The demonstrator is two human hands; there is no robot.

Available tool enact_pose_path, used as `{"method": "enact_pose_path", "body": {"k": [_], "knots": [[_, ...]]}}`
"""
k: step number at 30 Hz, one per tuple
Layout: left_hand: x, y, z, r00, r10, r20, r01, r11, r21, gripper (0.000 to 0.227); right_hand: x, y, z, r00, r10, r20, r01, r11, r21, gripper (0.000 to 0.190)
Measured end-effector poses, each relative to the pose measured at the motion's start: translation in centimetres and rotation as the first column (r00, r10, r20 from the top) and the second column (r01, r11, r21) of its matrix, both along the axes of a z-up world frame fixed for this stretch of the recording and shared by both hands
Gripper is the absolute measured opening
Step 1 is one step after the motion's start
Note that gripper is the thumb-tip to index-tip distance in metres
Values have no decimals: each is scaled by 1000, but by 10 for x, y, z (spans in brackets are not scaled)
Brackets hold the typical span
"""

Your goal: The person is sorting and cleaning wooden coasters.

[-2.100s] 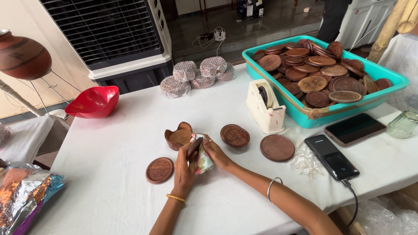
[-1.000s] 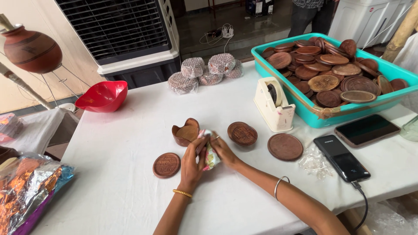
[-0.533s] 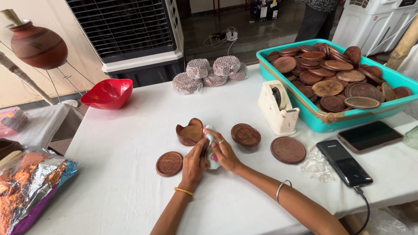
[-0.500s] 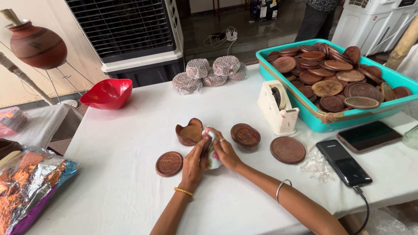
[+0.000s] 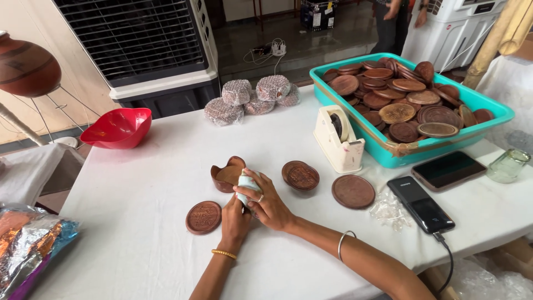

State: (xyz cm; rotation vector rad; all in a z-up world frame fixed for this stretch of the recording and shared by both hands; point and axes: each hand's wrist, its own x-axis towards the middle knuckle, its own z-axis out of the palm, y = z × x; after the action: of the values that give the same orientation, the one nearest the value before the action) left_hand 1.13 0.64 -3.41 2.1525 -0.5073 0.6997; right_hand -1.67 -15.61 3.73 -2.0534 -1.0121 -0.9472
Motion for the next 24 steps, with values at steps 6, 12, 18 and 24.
{"method": "enact_pose_path", "body": {"k": [6,12,18,24], "knots": [[-33,-16,56,953,-164,255,160,986,37,73,48,-11,-51,520,547,-656,-90,799,594,63],[-45,-26,73,960,-190,204,193,981,4,70,72,-22,-92,701,483,-525,-74,781,620,53],[0,-13,6,982,46,-181,-28,995,99,59,7,-4,-4,999,49,10,-50,993,108,40],[-17,-12,30,996,-86,37,84,996,38,78,14,-8,-14,941,239,-240,-165,942,294,51]]}}
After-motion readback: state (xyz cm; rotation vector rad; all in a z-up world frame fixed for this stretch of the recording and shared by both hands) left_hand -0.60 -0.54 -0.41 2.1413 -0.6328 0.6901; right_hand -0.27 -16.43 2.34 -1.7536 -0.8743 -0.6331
